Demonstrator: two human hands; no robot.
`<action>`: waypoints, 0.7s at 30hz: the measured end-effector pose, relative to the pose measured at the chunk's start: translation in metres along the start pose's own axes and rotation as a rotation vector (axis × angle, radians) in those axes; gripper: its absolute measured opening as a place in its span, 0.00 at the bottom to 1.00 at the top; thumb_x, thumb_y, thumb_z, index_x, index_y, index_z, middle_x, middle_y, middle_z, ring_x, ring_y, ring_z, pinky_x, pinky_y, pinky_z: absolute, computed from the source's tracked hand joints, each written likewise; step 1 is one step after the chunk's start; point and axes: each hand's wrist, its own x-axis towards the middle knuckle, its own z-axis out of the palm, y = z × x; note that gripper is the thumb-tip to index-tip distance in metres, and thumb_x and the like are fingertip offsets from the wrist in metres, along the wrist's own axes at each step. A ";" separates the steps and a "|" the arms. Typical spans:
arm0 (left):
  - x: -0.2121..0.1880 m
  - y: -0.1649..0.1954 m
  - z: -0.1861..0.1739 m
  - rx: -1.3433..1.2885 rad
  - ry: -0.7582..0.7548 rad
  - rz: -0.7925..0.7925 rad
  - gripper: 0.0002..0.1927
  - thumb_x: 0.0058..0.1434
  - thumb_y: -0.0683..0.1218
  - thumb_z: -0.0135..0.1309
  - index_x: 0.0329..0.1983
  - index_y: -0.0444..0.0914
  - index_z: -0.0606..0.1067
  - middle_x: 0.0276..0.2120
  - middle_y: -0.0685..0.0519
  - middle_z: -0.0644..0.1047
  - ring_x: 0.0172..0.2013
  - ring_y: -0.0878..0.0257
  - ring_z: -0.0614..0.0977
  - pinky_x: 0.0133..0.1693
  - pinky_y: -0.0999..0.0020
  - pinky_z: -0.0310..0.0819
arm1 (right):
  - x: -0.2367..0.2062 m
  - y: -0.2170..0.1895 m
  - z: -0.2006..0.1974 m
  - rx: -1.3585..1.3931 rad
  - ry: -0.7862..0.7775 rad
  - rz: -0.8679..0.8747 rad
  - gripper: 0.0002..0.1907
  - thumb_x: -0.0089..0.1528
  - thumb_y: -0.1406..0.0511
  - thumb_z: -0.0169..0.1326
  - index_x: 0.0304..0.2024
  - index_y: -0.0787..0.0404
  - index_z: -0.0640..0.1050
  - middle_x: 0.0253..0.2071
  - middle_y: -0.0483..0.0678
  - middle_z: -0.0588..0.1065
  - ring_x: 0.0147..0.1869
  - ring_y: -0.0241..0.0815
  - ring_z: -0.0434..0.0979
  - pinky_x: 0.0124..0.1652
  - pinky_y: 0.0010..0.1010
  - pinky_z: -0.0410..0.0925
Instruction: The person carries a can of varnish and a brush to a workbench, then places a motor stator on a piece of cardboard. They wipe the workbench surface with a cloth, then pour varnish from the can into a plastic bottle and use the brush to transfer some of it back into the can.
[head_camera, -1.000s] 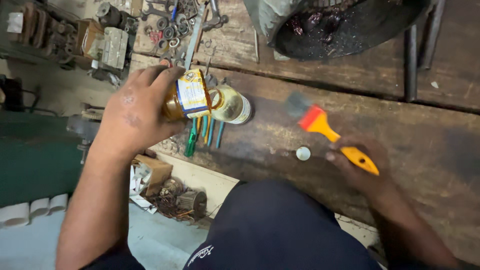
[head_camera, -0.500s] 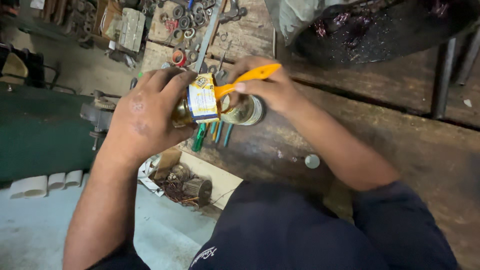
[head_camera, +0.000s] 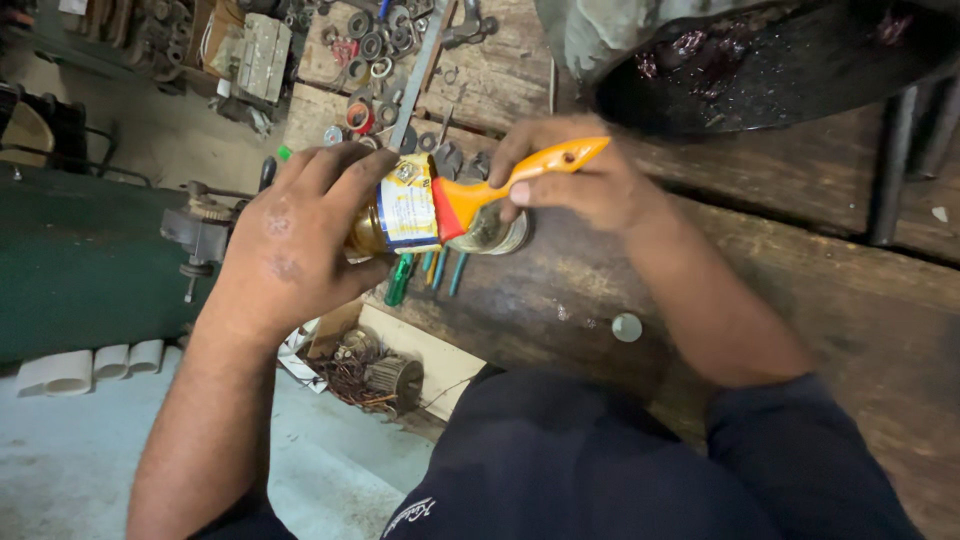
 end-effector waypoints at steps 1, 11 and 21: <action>0.001 0.001 0.000 -0.004 -0.001 0.003 0.46 0.38 0.47 0.70 0.65 0.40 0.69 0.57 0.44 0.74 0.57 0.44 0.74 0.53 0.51 0.72 | -0.002 0.005 0.002 0.009 -0.003 0.006 0.09 0.65 0.72 0.57 0.47 0.70 0.78 0.44 0.50 0.78 0.44 0.38 0.82 0.44 0.27 0.74; 0.004 0.004 -0.003 -0.025 -0.022 -0.010 0.46 0.39 0.47 0.70 0.65 0.38 0.69 0.57 0.43 0.74 0.57 0.42 0.74 0.54 0.51 0.72 | -0.019 0.046 0.009 0.337 0.217 -0.017 0.12 0.67 0.71 0.55 0.52 0.68 0.72 0.42 0.61 0.81 0.45 0.48 0.85 0.46 0.39 0.77; 0.001 0.004 -0.003 -0.040 -0.027 0.000 0.45 0.39 0.46 0.69 0.65 0.39 0.69 0.57 0.43 0.74 0.57 0.42 0.74 0.55 0.51 0.72 | -0.027 0.079 0.036 0.711 0.066 0.003 0.14 0.68 0.66 0.51 0.53 0.67 0.70 0.46 0.69 0.79 0.47 0.58 0.84 0.45 0.42 0.77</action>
